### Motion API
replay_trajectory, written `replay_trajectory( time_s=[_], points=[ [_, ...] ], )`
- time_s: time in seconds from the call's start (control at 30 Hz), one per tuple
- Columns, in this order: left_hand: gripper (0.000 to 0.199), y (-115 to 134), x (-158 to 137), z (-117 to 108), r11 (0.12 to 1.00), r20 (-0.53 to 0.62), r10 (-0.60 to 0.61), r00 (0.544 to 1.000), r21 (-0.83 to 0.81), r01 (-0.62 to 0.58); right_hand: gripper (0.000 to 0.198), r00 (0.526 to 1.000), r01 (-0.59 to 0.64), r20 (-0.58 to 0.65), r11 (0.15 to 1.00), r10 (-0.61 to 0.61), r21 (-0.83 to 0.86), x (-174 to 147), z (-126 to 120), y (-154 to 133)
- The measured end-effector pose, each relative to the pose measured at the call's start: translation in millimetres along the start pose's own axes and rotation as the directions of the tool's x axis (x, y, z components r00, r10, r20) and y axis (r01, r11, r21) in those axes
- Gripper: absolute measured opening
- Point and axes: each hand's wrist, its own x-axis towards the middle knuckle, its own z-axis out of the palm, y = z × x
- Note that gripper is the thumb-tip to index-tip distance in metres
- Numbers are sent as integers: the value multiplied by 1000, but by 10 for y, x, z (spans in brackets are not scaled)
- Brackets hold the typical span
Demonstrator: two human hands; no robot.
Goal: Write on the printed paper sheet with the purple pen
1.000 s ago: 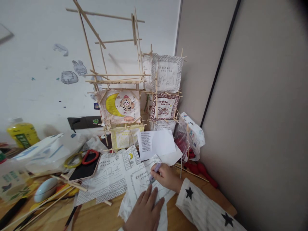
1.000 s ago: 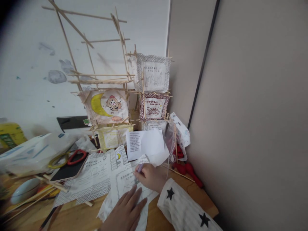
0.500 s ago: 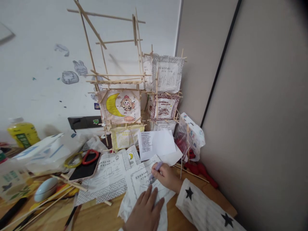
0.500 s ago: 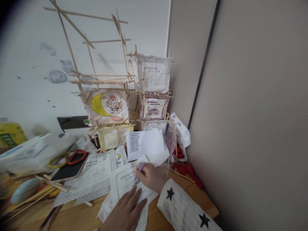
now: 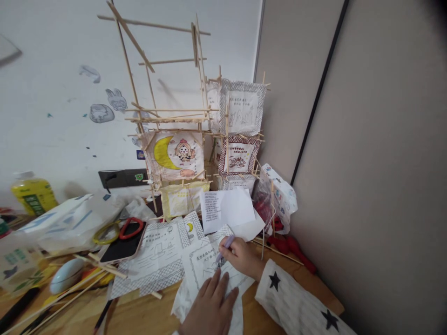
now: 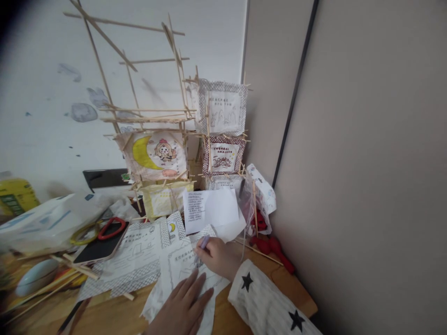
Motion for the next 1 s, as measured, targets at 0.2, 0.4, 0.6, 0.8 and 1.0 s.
replay_trajectory(
  time_s=[0.2,0.4,0.6,0.8,1.0],
  points=[
    [55,-7,-15,33,1000,6,7,1000,2,-7,17,998,-10,54,1000,11,-11,17,-10,-32],
    [60,-11,3,3,1000,14,12,1000,-7,-12,19,998,67,-20,997,-66,26,3,-2,-8],
    [58,12,18,-12,1000,21,-8,1000,-9,8,20,999,31,-19,997,-30,77,2,-9,-21],
    [56,16,11,-10,999,13,-14,1000,-33,15,18,999,22,47,998,-25,58,8,-4,-25],
    [56,14,-6,23,998,4,-31,1000,-46,31,22,1000,13,21,999,-14,44,-7,12,22]
  ],
)
